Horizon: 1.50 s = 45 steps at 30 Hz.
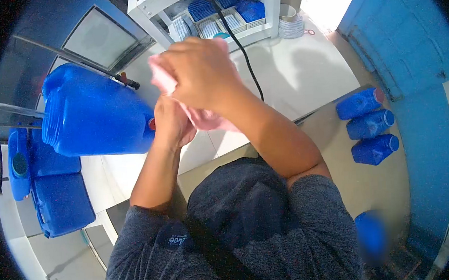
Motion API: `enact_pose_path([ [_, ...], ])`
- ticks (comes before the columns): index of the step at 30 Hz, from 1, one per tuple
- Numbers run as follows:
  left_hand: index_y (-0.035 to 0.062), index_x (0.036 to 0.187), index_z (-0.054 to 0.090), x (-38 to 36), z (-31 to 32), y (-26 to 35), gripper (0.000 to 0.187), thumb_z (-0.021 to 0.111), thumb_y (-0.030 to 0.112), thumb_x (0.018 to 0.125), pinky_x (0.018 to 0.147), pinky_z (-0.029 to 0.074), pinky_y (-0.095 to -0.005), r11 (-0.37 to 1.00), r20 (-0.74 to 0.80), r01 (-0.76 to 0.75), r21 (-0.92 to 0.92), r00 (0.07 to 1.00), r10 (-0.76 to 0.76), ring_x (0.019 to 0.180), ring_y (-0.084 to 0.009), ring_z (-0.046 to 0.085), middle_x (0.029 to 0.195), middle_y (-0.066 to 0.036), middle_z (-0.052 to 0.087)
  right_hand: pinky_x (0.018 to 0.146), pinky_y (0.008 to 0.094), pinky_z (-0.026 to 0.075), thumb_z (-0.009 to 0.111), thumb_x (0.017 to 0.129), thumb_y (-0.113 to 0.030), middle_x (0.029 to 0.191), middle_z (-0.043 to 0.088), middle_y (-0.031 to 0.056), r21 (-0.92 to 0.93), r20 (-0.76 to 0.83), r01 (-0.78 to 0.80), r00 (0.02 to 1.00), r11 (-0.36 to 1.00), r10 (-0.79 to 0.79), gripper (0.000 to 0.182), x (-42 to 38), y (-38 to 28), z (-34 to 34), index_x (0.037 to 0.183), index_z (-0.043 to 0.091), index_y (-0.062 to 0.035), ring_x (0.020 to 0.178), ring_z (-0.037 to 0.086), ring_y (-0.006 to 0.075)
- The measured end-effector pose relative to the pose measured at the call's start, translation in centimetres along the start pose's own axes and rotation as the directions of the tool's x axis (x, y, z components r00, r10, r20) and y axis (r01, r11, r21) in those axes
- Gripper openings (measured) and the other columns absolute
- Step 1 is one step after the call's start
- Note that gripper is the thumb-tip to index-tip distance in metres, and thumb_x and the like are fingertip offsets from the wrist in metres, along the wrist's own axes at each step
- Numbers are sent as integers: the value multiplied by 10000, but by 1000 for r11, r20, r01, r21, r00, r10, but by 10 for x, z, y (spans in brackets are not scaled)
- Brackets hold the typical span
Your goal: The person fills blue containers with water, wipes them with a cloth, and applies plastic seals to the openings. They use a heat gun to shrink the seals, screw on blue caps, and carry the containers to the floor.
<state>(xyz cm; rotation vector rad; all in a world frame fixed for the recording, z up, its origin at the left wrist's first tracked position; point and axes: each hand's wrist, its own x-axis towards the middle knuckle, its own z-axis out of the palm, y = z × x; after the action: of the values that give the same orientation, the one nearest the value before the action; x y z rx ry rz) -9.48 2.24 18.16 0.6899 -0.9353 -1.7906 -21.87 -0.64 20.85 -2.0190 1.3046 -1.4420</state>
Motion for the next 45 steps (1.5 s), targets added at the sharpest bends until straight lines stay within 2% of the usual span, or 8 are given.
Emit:
enact_pose_path([
  [5,62,1432,403,7,-25,16,956,265,829,879,1051,446,-412,796,105,-158,-584,958,267,1243,-328,538,1381,-157,519,1032,496,378,659,816,-265,1238,608,103,-139,77,484,875,864,-477,363,-23,-10,19,1154,692,-135,1178,529,338],
  [11,-24,1356,472,0,-30,5,556,597,292,917,1029,471,-433,947,-100,-297,-124,953,286,1164,-316,603,1289,-200,597,1169,584,151,489,981,-255,1517,316,297,-156,-295,260,908,953,-297,621,-67,5,48,1485,315,63,1402,207,580],
  [17,8,1357,466,-24,-34,7,619,659,-45,772,910,509,-349,933,41,-257,252,966,255,1040,-190,621,1180,-97,624,732,287,532,358,1081,-376,1007,686,114,856,49,-267,894,443,444,508,-37,27,25,1202,604,51,808,647,125],
  [21,-3,1249,550,-35,-28,32,481,672,4,784,879,468,-282,725,128,-119,678,991,43,998,-111,572,1032,-21,617,690,301,524,436,1046,-384,866,701,82,673,236,-408,909,618,344,459,-22,13,-2,922,702,-32,757,660,152],
  [23,2,1223,564,-25,-38,36,443,667,3,792,919,455,-285,657,318,-237,716,948,-5,1040,-110,569,1040,-17,617,683,337,528,542,971,-373,862,707,86,-84,74,402,915,912,-396,357,-14,4,0,868,713,-77,725,657,226],
  [27,16,1318,487,-29,-39,36,571,662,-23,776,984,459,-332,714,338,-294,636,937,85,1095,-167,591,1176,-82,611,611,385,516,549,977,-333,752,650,62,109,-42,541,841,834,-540,289,-3,12,2,914,706,-99,658,643,242],
  [38,26,1335,464,-6,-9,18,589,591,3,761,984,493,-428,894,-153,-448,-21,885,440,1098,-301,609,1216,-163,585,1080,369,383,324,1082,-222,1435,454,163,800,-332,145,916,582,227,488,-35,-2,60,1496,272,32,1276,486,228],
  [45,32,1312,500,-36,-43,14,565,684,-41,783,961,480,-345,863,104,-199,464,980,170,1083,-177,604,1225,-99,611,559,360,494,547,970,-296,723,651,66,204,-13,268,963,942,-271,261,5,-6,6,942,715,-98,590,633,204],
])
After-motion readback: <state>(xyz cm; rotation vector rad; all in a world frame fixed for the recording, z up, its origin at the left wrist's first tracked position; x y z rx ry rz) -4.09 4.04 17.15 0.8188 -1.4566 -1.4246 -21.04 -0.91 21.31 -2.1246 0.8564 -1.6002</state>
